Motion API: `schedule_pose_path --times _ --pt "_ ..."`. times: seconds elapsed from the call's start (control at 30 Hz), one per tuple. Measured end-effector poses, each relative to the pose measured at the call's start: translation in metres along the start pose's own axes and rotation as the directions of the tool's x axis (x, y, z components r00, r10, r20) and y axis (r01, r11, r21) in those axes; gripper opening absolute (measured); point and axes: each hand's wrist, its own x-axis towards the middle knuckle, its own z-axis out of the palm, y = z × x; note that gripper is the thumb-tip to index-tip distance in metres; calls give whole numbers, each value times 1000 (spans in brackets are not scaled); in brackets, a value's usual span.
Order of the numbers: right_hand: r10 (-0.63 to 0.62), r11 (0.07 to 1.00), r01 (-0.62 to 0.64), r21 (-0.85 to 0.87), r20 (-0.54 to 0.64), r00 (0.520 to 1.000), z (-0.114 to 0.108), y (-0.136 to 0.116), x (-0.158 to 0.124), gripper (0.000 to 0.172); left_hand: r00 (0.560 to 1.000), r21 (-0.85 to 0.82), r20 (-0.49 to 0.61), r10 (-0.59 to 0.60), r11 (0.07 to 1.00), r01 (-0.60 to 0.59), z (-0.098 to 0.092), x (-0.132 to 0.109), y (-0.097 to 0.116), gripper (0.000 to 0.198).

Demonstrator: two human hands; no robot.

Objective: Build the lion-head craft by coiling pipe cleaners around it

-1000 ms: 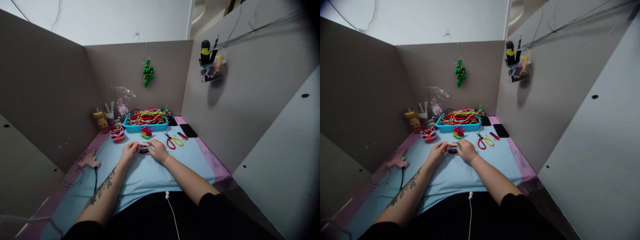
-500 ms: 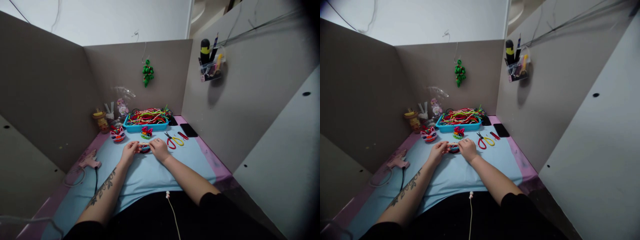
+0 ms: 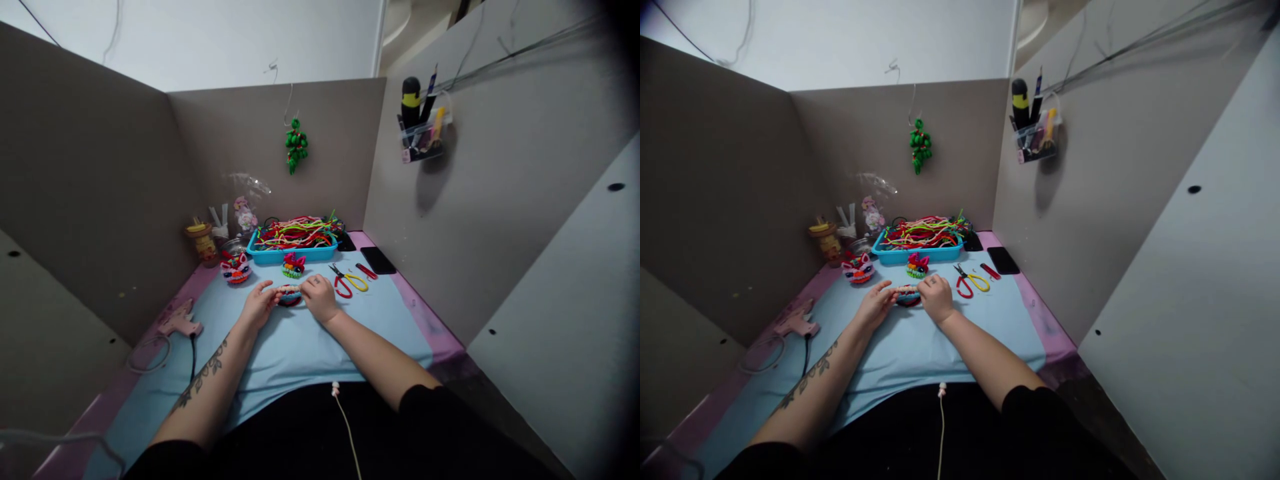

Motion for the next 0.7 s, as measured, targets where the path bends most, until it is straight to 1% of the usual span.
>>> schedule_pose_path --times 0.13,0.23,0.3,0.37,0.47,0.57,0.63,0.7 --pt "6 1000 -6 -9 -15 1000 -2 -1 1 17 999 -57 0 -38 998 38 2 -1 3 43" --pt "2 1000 -3 -26 -30 1000 -2 -2 1 16 998 -89 23 -56 994 58 2 -3 5 44" --pt "1 999 -2 -37 -44 999 -1 -1 0 16 997 -89 57 -49 995 54 2 -4 4 42" --pt "2 999 -5 -45 -58 998 0 0 -1 16 996 -59 86 -21 998 26 2 -5 3 40" --pt "-1 999 -2 -48 -67 998 1 1 -2 16 994 49 88 68 996 -72 1 -5 -1 41" --pt "-4 999 1 -44 -63 998 0 1 -2 17 978 225 107 179 954 -199 0 -4 -4 41" --pt "-4 999 1 -36 -68 998 0 0 -1 16 953 363 151 264 882 -302 -2 -4 -6 39" --pt "-10 1000 9 -20 -75 997 0 0 -1 15 910 468 186 369 781 -413 -3 -2 -8 38"
